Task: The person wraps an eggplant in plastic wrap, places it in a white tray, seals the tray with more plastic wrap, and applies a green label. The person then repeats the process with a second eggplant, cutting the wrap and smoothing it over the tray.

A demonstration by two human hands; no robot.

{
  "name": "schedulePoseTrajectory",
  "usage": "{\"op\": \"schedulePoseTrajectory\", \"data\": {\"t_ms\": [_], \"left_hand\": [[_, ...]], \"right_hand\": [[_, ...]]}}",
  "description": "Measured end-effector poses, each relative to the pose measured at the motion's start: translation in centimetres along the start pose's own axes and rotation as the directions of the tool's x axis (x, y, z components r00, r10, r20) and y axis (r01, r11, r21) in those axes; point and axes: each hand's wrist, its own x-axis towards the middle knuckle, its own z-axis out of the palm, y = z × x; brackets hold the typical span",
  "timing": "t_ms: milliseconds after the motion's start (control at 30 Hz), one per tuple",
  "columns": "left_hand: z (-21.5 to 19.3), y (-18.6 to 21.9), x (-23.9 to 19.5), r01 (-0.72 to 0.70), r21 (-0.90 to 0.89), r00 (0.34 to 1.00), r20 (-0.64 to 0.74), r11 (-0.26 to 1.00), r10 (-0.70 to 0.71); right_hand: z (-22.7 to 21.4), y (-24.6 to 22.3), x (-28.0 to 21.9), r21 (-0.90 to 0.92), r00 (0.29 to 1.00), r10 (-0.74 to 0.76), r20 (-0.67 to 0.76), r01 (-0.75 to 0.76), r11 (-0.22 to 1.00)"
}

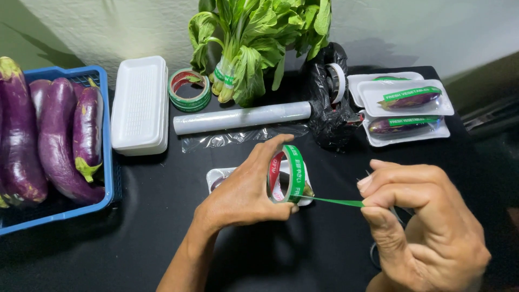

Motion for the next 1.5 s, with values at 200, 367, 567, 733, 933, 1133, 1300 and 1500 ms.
{"op": "schedulePoseTrajectory", "data": {"t_ms": [200,367,567,733,933,1133,1300,1500], "left_hand": [[0.8,-0.4,0.4,0.101,0.041,0.995,0.012,0.994,-0.101],[0.8,-0.3,0.5,0.086,0.047,0.996,-0.012,0.995,-0.086],[0.6,0.6,0.5,0.180,0.049,0.983,-0.042,0.982,-0.178],[0.3,1.3,0.5,0.270,0.049,0.963,-0.026,0.962,-0.269],[0.6,0.4,0.4,0.181,0.086,0.983,0.000,0.980,-0.182],[1.4,0.8,0.5,0.068,0.046,0.997,0.018,0.997,-0.069],[1.7,1.3,0.6,0.158,0.006,0.975,0.155,0.987,-0.157],[2.0,1.5,0.6,0.183,0.042,0.971,0.147,0.982,-0.187]], "right_hand": [[-0.6,0.2,0.3,-0.018,1.000,0.010,0.021,-0.010,1.000],[-0.6,0.1,0.3,-0.018,1.000,0.014,0.016,-0.014,1.000],[-0.7,-0.8,-0.5,-0.001,0.999,0.033,-0.028,-0.033,0.999],[-2.2,0.8,-0.7,-0.003,0.998,0.054,-0.032,-0.054,0.999],[-3.9,2.2,-1.2,-0.035,0.955,0.026,0.295,-0.017,0.999],[-3.1,1.9,-0.5,-0.030,0.995,-0.018,0.094,0.021,0.999],[-2.6,1.7,0.2,-0.041,0.998,-0.053,-0.018,0.053,0.998],[-2.7,1.7,0.4,-0.030,0.998,-0.067,0.019,0.068,0.997]]}}
